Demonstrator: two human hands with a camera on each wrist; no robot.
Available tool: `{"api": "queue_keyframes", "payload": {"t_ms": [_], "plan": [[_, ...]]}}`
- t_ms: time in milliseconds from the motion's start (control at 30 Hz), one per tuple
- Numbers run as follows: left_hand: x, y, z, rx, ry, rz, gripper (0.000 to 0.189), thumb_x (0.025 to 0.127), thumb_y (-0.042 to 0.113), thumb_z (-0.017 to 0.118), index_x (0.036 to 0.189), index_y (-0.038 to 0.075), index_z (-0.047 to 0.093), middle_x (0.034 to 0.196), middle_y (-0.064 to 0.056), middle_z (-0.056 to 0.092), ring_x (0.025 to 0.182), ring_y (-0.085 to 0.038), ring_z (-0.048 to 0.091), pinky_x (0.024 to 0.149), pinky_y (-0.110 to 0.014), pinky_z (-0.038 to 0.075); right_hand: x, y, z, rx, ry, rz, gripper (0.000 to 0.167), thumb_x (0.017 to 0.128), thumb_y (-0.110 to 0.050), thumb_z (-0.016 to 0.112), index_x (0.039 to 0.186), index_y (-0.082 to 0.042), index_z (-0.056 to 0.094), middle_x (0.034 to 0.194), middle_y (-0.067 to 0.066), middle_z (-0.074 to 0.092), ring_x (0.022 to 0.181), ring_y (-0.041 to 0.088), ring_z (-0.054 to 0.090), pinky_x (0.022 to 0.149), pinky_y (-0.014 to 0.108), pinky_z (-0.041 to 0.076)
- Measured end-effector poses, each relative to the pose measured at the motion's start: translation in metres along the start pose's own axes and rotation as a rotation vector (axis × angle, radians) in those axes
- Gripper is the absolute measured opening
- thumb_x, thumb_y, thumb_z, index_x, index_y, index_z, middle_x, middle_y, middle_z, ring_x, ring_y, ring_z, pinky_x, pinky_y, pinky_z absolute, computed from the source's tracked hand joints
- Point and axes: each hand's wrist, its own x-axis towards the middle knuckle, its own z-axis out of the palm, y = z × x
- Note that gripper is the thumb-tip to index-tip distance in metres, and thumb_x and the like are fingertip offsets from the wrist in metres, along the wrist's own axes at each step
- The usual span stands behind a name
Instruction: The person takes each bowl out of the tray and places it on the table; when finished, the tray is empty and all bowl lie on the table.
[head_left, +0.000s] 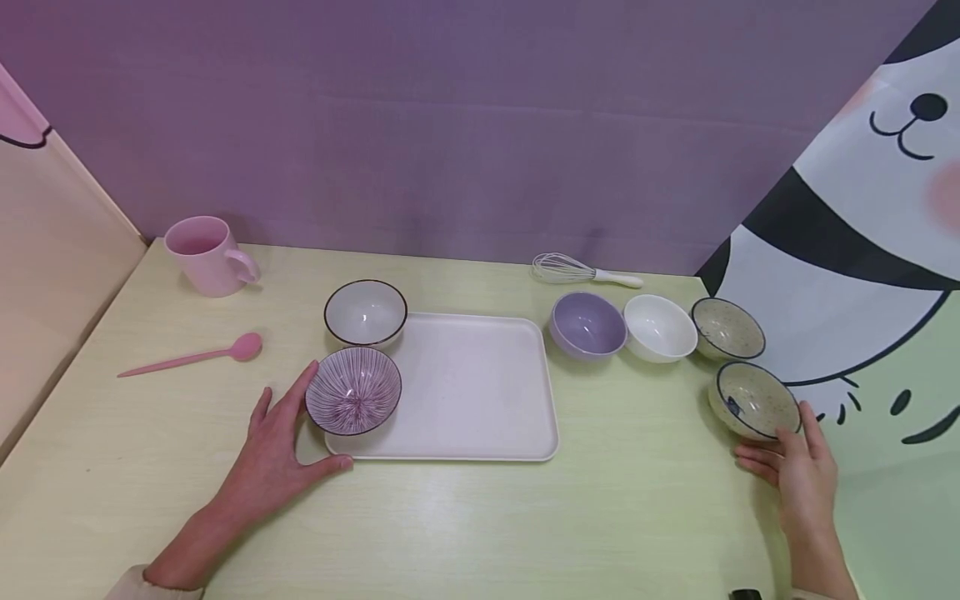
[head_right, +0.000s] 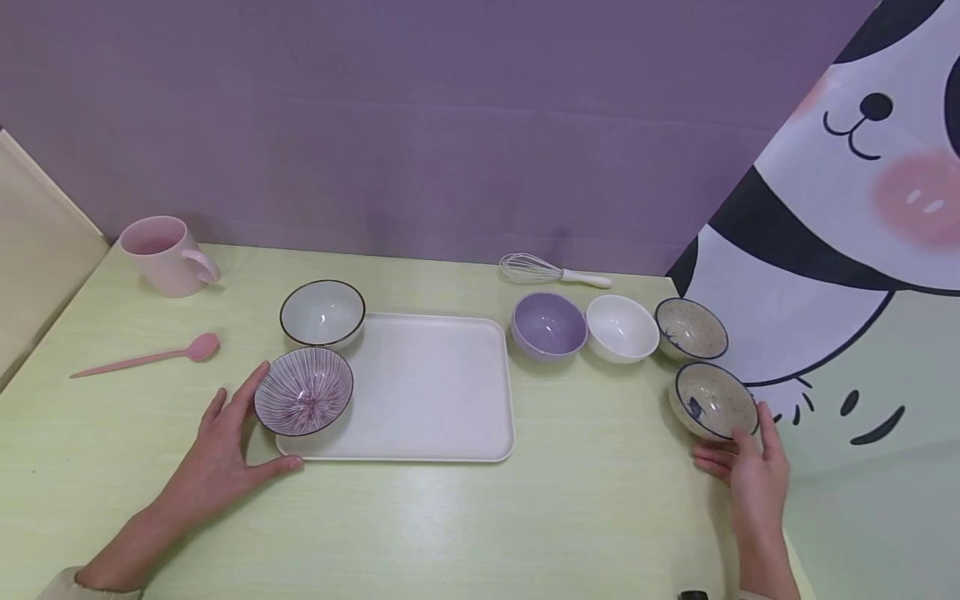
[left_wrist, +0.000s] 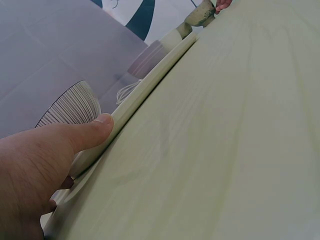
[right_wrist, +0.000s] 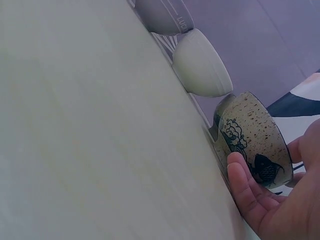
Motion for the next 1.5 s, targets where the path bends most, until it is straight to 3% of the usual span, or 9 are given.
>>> {"api": "queue_keyframes", "payload": {"t_ms": [400,633,867,1233,1500], "plan": [[0.000,-0.002,0.000,0.002,-0.005,0.006,0.137,0.077,0.040,0.102,0.180,0.021,0.013,0.171,-0.028,0.044,0.154,-0.053,0.044,0.141,-0.053,0.001,0.000,0.001,0.001,-0.042,-0.037,0.015,0.072,0.121,-0.023,0.034,0.178,-0.037,-0.008,0.097,-0.011,0.074,0.068,0.018,0.080,0.063,0.031,0.069],[0.001,-0.001,0.000,0.001,-0.003,0.006,0.138,0.077,0.040,0.103,0.180,0.020,0.013,0.171,-0.027,0.044,0.154,-0.052,0.045,0.141,-0.053,0.001,-0.002,0.004,-0.001,-0.045,-0.065,-0.038,0.074,0.121,-0.025,0.034,0.177,-0.031,-0.014,0.091,-0.005,0.080,0.065,0.017,0.080,0.060,0.030,0.068],[0.001,-0.001,0.001,0.004,0.000,0.008,0.137,0.077,0.040,0.103,0.180,0.019,0.014,0.172,-0.027,0.044,0.154,-0.052,0.045,0.141,-0.052,0.001,-0.005,0.003,0.001,-0.099,-0.025,-0.036,0.076,0.121,-0.030,0.037,0.177,-0.031,-0.014,0.085,-0.002,0.081,0.062,0.017,0.078,0.057,0.030,0.068],[0.000,-0.001,0.000,-0.003,-0.001,-0.002,0.137,0.077,0.039,0.103,0.180,0.021,0.014,0.171,-0.027,0.044,0.154,-0.053,0.045,0.141,-0.053,0.001,-0.026,-0.006,0.022,-0.189,0.245,-0.049,0.064,0.119,-0.026,0.049,0.178,-0.030,0.024,0.067,-0.002,0.072,0.048,0.013,0.066,0.047,0.024,0.061],[0.000,0.001,-0.001,-0.003,0.004,-0.004,0.137,0.076,0.038,0.103,0.180,0.020,0.014,0.172,-0.027,0.043,0.155,-0.053,0.044,0.141,-0.054,0.002,-0.041,-0.008,0.050,-0.111,0.264,-0.201,0.055,0.115,-0.012,0.056,0.169,-0.017,0.047,0.062,0.002,0.071,0.043,0.014,0.064,0.043,0.023,0.059]]}}
